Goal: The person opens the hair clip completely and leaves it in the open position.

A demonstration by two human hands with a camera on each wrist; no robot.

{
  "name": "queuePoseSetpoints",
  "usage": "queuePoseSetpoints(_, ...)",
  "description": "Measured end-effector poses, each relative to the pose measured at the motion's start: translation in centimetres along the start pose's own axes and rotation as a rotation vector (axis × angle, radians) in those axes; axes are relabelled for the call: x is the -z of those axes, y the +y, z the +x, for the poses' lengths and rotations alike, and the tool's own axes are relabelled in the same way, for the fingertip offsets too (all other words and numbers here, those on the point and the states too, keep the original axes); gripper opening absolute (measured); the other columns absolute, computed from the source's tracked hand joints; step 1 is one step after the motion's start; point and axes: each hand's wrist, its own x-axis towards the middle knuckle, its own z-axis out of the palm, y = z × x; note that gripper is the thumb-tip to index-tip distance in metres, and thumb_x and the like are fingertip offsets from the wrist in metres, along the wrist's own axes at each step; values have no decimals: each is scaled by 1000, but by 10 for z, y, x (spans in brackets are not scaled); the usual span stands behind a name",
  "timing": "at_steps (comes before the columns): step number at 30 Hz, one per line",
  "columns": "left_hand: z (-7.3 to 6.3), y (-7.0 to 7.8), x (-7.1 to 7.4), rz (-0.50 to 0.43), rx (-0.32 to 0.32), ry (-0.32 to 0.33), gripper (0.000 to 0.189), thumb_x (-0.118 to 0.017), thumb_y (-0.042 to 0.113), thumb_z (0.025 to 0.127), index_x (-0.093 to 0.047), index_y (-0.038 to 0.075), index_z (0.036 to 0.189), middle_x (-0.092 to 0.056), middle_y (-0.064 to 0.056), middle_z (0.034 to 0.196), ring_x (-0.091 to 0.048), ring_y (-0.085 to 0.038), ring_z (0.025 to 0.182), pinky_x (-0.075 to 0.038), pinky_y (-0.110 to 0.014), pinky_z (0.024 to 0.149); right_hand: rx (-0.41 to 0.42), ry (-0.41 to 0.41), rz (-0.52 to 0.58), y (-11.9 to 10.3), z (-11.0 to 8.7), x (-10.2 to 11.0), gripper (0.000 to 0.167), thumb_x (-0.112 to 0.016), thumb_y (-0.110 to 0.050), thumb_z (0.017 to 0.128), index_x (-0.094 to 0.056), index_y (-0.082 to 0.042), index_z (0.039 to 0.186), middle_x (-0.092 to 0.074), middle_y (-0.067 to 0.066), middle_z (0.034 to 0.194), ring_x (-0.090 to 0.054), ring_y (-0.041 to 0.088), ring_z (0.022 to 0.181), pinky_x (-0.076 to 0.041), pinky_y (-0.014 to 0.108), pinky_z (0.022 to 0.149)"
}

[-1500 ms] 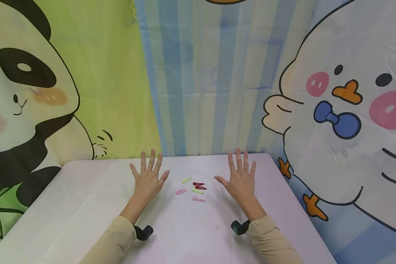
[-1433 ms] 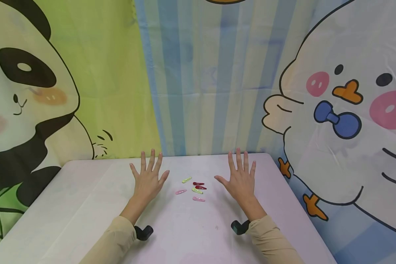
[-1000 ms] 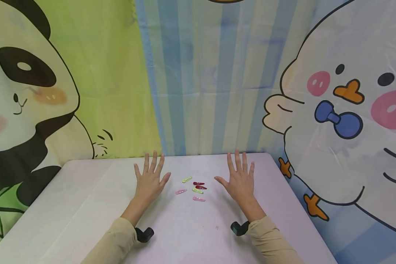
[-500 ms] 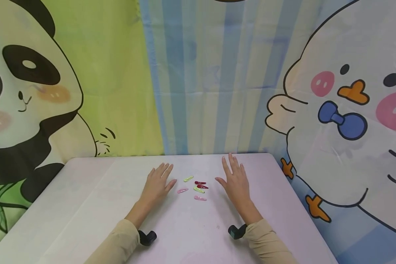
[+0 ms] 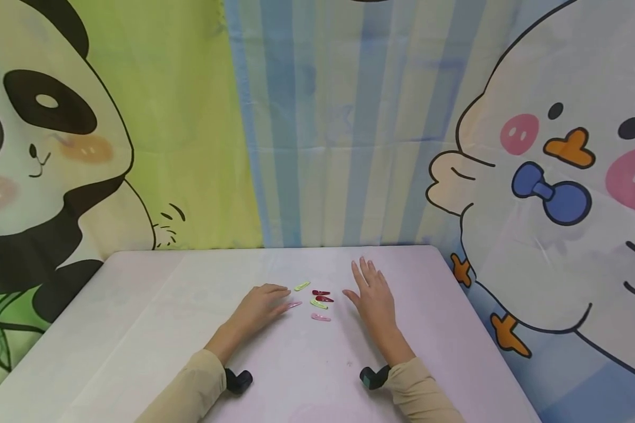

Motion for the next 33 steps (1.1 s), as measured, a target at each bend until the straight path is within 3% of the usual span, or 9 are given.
queuePoseSetpoints(7,6,1,-4,-22,-23,-34,29,-69,32,86,-71,18,112,-68,3,112,-61,-16,108,-47,-40,90,23,38,30,-4,-3,-5,65,-80,-29,73,-57,-7,130,-57,13,133,-54,31,123,-46,46,97)
queuePoseSetpoints(15,8,2,-13,-70,-15,-49,27,-70,30,86,-72,15,108,-65,3,104,-60,-14,99,-49,-32,88,-68,-47,46,-10,-6,-10,62,-78,-30,77,-57,-13,132,-56,8,135,-53,26,125,-48,41,93)
queuePoseSetpoints(20,8,3,-17,-81,5,-41,25,-71,29,85,-73,15,106,-63,3,100,-59,-13,95,-49,-31,85,-82,-58,67,-13,-7,-13,61,-77,-29,77,-56,-14,133,-56,8,135,-54,25,125,-48,40,94)
queuePoseSetpoints(27,8,3,-21,-82,6,-8,18,-71,26,85,-76,14,97,-63,4,94,-58,-12,89,-49,-30,82,-82,-41,101,-15,-10,-17,57,-79,-26,76,-60,-12,128,-59,7,133,-57,25,121,-49,41,93)
queuePoseSetpoints(33,10,5,-20,-82,44,-23,15,-72,25,85,-76,15,95,-63,5,91,-57,-11,87,-49,-29,80,-69,-10,129,-16,-10,-20,53,-81,-22,74,-64,-12,123,-62,7,128,-60,25,116,-50,41,91)
